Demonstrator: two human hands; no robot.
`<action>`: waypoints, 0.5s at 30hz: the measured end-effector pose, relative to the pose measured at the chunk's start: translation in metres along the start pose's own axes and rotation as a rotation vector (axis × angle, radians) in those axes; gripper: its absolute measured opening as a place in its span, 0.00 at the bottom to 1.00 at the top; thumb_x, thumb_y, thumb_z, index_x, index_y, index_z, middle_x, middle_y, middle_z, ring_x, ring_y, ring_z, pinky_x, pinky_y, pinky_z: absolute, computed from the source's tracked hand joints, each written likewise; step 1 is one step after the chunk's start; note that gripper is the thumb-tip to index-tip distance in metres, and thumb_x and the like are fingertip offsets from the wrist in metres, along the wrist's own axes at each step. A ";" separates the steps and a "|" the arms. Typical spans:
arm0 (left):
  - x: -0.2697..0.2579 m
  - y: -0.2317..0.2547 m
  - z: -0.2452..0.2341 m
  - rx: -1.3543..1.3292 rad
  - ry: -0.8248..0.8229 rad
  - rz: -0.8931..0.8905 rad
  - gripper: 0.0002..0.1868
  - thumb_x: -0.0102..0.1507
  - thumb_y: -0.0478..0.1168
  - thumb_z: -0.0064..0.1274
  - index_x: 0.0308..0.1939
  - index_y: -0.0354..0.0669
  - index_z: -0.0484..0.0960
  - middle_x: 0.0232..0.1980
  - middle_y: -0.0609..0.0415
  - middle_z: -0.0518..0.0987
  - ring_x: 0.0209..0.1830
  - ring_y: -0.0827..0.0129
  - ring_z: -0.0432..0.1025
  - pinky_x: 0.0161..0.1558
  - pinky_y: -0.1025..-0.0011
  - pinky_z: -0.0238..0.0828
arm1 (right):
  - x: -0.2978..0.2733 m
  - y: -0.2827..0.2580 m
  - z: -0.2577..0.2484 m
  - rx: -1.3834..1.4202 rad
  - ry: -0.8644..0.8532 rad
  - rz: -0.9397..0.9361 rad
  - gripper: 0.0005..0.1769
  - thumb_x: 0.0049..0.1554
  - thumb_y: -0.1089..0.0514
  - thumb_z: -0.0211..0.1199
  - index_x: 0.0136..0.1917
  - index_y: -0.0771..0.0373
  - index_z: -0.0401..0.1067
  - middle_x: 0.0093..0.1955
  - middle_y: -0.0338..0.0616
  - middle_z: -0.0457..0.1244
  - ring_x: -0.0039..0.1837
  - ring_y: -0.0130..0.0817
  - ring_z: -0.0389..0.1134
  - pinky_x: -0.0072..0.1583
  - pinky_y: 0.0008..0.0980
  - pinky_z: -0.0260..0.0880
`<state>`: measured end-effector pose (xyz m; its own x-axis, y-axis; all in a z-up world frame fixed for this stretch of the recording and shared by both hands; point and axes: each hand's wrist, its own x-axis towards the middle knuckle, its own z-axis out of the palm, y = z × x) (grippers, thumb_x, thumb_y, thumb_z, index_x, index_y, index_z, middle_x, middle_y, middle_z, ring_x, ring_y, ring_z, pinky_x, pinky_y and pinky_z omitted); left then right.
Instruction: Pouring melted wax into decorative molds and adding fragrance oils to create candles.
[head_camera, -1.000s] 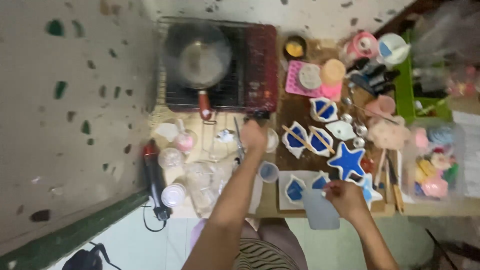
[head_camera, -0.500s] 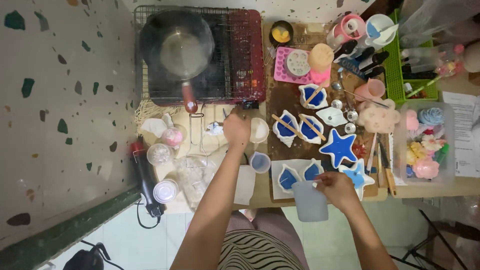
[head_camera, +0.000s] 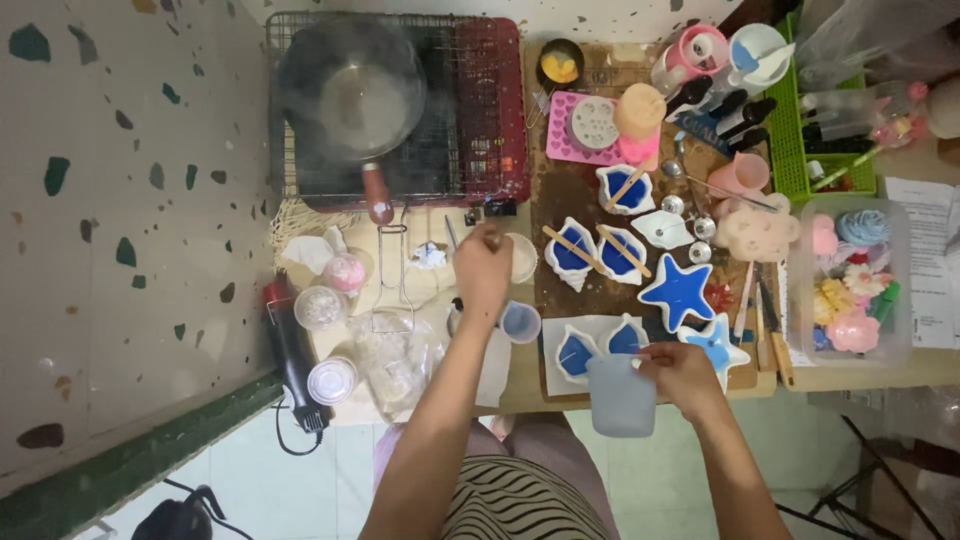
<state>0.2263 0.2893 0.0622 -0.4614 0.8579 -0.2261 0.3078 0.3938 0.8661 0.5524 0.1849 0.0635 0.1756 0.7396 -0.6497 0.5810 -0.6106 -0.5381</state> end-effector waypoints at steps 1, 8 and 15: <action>-0.011 0.011 -0.008 -0.050 -0.022 -0.005 0.15 0.58 0.41 0.56 0.47 0.40 0.85 0.33 0.43 0.84 0.32 0.54 0.80 0.38 0.60 0.75 | 0.002 0.003 0.000 0.021 0.002 0.008 0.17 0.48 0.63 0.71 0.52 0.71 0.81 0.44 0.49 0.73 0.44 0.35 0.73 0.47 0.34 0.72; -0.128 -0.013 -0.024 -0.218 -0.304 -0.001 0.12 0.61 0.38 0.56 0.47 0.38 0.86 0.29 0.48 0.82 0.27 0.66 0.75 0.32 0.68 0.72 | 0.012 0.018 -0.006 0.145 -0.010 0.006 0.18 0.48 0.65 0.71 0.52 0.73 0.80 0.44 0.49 0.73 0.45 0.35 0.72 0.49 0.34 0.71; -0.173 -0.057 -0.039 -0.116 -0.493 -0.128 0.11 0.57 0.39 0.56 0.42 0.39 0.87 0.30 0.47 0.82 0.29 0.67 0.77 0.36 0.69 0.73 | -0.005 0.044 0.003 0.193 -0.019 0.011 0.17 0.50 0.65 0.70 0.54 0.70 0.79 0.44 0.48 0.73 0.44 0.34 0.72 0.46 0.33 0.72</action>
<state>0.2566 0.1052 0.0691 -0.0343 0.8698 -0.4922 0.1678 0.4905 0.8552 0.5748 0.1536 0.0416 0.1652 0.7286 -0.6647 0.4159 -0.6626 -0.6229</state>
